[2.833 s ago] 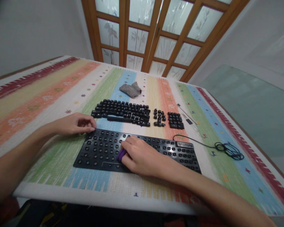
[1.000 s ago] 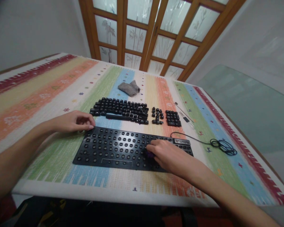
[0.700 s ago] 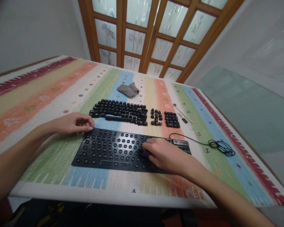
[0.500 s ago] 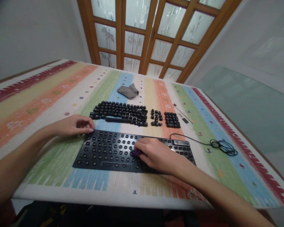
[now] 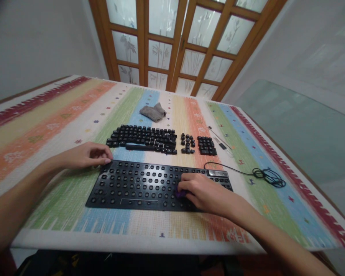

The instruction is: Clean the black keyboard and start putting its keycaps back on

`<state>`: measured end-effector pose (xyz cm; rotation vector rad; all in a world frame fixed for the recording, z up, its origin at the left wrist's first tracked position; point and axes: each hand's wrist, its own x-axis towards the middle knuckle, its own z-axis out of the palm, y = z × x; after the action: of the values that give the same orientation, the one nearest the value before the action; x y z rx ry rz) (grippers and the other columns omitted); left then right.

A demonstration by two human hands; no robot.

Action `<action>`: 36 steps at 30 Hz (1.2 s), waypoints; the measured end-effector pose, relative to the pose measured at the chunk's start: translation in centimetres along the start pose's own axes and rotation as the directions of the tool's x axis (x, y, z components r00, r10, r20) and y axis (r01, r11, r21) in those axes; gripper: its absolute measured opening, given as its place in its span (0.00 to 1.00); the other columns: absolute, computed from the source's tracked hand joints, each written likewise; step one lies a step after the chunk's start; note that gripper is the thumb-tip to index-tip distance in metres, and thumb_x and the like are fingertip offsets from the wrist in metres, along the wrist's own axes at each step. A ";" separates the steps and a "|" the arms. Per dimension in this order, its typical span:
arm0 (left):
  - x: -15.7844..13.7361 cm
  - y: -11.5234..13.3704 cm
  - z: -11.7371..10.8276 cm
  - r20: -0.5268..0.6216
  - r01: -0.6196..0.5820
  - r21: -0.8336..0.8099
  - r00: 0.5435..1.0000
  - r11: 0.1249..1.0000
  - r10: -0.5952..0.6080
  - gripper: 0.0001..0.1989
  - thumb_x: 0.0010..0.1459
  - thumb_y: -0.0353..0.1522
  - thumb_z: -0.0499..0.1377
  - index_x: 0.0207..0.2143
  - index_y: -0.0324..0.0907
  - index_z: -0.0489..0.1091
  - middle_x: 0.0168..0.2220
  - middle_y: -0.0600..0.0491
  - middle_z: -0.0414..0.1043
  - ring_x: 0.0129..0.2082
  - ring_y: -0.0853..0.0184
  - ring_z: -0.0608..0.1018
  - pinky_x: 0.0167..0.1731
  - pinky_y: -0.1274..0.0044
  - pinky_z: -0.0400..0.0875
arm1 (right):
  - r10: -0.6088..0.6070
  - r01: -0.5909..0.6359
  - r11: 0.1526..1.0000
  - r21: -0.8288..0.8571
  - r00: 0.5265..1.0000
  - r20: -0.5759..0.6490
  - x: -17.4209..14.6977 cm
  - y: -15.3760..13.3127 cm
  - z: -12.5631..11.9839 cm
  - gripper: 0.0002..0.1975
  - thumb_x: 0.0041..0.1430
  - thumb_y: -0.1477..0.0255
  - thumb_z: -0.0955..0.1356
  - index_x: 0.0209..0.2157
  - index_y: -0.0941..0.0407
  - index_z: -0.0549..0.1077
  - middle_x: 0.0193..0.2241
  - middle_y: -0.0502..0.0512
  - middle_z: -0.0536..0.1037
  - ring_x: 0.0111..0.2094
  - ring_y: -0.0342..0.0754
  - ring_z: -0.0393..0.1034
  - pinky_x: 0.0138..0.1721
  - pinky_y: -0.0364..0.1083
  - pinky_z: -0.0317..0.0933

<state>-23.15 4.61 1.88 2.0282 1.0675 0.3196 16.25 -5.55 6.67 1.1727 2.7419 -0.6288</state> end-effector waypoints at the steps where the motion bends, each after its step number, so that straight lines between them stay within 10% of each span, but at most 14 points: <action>1: 0.0 0.0 0.0 -0.001 0.002 0.001 1.000 1.000 -0.002 0.16 0.54 0.44 0.61 0.32 0.39 0.74 0.23 0.55 0.70 0.22 0.71 0.69 0.24 0.80 0.61 | 0.007 -0.007 1.000 0.004 1.000 0.001 -0.3 0.1 0.0 0.12 0.62 0.83 0.64 0.37 0.57 0.78 0.35 0.56 0.76 0.35 0.47 0.72 0.38 0.45 0.63; 15: 0.2 -0.7 -0.1 0.016 -0.024 -0.003 1.000 1.000 0.024 0.15 0.56 0.43 0.61 0.33 0.39 0.74 0.24 0.55 0.71 0.23 0.71 0.69 0.24 0.81 0.62 | 0.237 -0.234 0.971 -0.045 0.966 0.106 -3.0 1.0 -1.0 0.17 0.53 0.88 0.62 0.35 0.57 0.79 0.34 0.56 0.78 0.37 0.51 0.74 0.40 0.47 0.65; 25: 0.1 -0.8 -0.1 0.016 -0.024 0.003 1.000 1.000 0.024 0.16 0.57 0.44 0.61 0.33 0.39 0.74 0.24 0.54 0.71 0.23 0.71 0.69 0.25 0.80 0.63 | 0.094 -0.088 0.995 0.036 0.971 -0.219 -3.2 -0.3 -1.0 0.13 0.62 0.79 0.63 0.44 0.57 0.77 0.37 0.57 0.78 0.38 0.48 0.73 0.41 0.47 0.64; 36: 0.0 -0.7 -0.2 0.036 -0.006 0.008 0.999 1.000 0.006 0.15 0.58 0.43 0.59 0.34 0.38 0.73 0.25 0.54 0.71 0.25 0.70 0.70 0.26 0.79 0.63 | 0.149 -0.154 0.987 -0.048 0.984 -0.096 -3.9 0.5 2.0 0.13 0.53 0.86 0.63 0.32 0.59 0.77 0.30 0.55 0.75 0.33 0.47 0.71 0.36 0.45 0.62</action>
<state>-23.69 4.92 1.42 2.0374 1.0426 0.2809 19.21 -8.71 5.64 1.4144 2.6905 -0.4904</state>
